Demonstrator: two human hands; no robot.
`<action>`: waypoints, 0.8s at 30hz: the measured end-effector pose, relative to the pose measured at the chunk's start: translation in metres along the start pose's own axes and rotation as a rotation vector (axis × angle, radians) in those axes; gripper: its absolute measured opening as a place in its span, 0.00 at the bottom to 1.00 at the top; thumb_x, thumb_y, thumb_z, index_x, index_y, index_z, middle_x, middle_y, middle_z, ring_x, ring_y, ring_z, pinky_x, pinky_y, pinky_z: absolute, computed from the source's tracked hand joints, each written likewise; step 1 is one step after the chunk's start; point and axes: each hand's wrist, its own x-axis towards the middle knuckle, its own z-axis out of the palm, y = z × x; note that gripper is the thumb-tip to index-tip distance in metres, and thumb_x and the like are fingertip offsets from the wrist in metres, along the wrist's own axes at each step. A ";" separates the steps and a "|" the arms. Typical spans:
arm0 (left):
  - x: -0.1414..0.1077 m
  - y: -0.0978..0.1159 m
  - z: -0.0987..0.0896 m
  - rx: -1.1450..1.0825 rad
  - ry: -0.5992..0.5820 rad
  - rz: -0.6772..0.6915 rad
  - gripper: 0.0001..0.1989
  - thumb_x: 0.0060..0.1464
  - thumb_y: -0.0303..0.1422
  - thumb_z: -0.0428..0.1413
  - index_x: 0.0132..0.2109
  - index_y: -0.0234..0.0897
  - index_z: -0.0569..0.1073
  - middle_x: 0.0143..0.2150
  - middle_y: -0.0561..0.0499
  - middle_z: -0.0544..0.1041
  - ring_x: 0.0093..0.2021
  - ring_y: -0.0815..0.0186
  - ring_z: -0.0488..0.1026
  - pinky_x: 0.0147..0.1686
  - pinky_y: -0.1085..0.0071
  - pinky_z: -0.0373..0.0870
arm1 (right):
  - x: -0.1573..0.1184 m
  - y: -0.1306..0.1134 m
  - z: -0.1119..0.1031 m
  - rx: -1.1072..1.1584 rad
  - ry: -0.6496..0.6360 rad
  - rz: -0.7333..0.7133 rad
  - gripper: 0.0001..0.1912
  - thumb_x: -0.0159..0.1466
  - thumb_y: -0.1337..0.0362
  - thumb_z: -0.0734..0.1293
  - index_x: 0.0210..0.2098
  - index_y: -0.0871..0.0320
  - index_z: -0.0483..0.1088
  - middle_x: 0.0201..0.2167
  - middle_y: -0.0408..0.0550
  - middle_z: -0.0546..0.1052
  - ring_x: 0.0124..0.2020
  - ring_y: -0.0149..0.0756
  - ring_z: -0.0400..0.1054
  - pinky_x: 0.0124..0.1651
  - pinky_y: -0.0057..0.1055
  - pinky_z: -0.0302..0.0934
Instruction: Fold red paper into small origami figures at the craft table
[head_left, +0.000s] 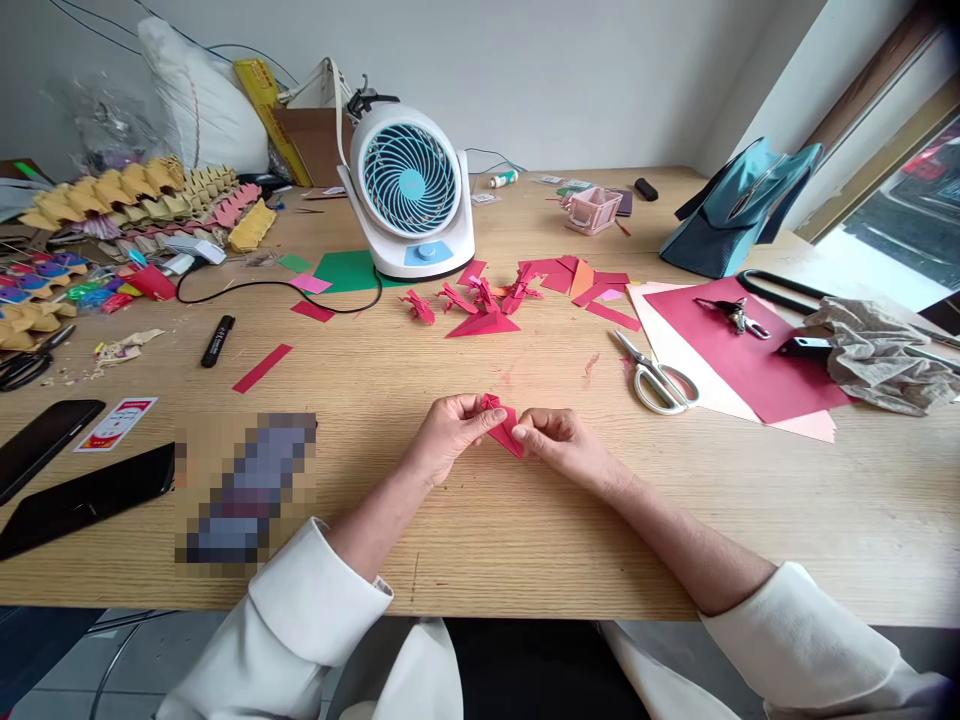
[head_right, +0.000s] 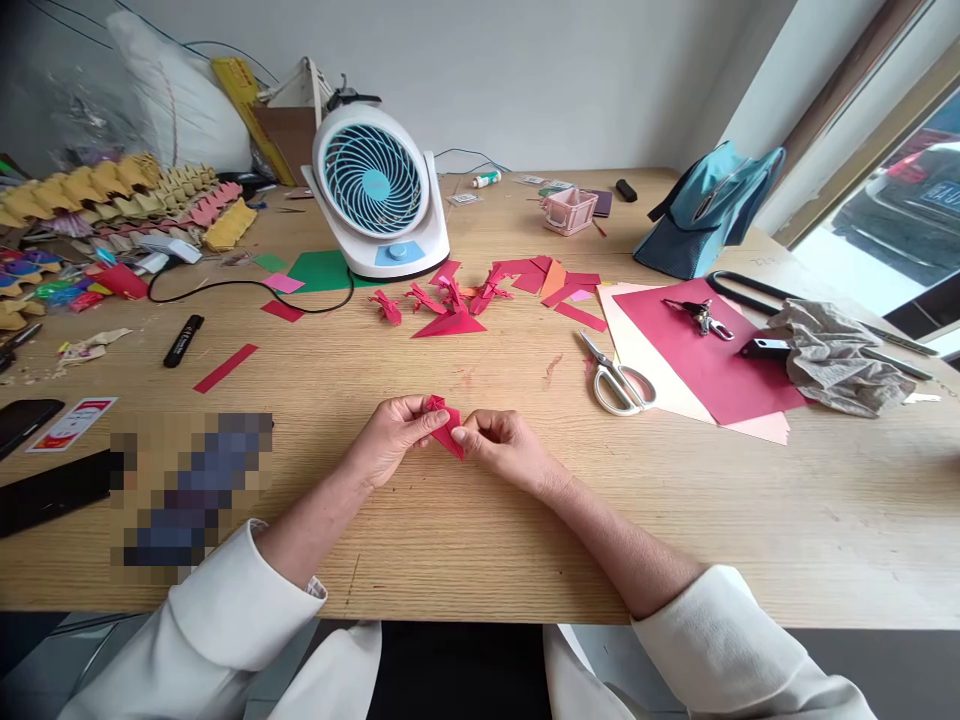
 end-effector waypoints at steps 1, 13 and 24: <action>-0.001 -0.001 0.001 0.011 -0.006 -0.002 0.17 0.44 0.42 0.67 0.30 0.31 0.76 0.27 0.54 0.71 0.26 0.75 0.60 0.24 0.77 0.56 | 0.000 0.001 0.001 -0.008 -0.003 0.006 0.26 0.62 0.41 0.64 0.25 0.59 0.67 0.20 0.40 0.63 0.22 0.27 0.53 0.27 0.28 0.48; -0.002 -0.001 0.001 0.092 -0.019 0.072 0.16 0.51 0.42 0.62 0.27 0.34 0.68 0.24 0.57 0.61 0.26 0.74 0.57 0.23 0.78 0.60 | 0.001 -0.002 0.002 -0.021 0.087 0.005 0.27 0.62 0.41 0.63 0.23 0.59 0.64 0.18 0.38 0.60 0.21 0.26 0.50 0.25 0.27 0.44; 0.001 -0.008 -0.003 0.296 -0.070 0.150 0.15 0.56 0.44 0.57 0.34 0.34 0.71 0.28 0.55 0.68 0.25 0.74 0.60 0.21 0.77 0.59 | 0.001 0.001 0.002 0.025 0.140 -0.043 0.24 0.63 0.44 0.65 0.24 0.58 0.64 0.20 0.40 0.64 0.23 0.27 0.55 0.28 0.27 0.50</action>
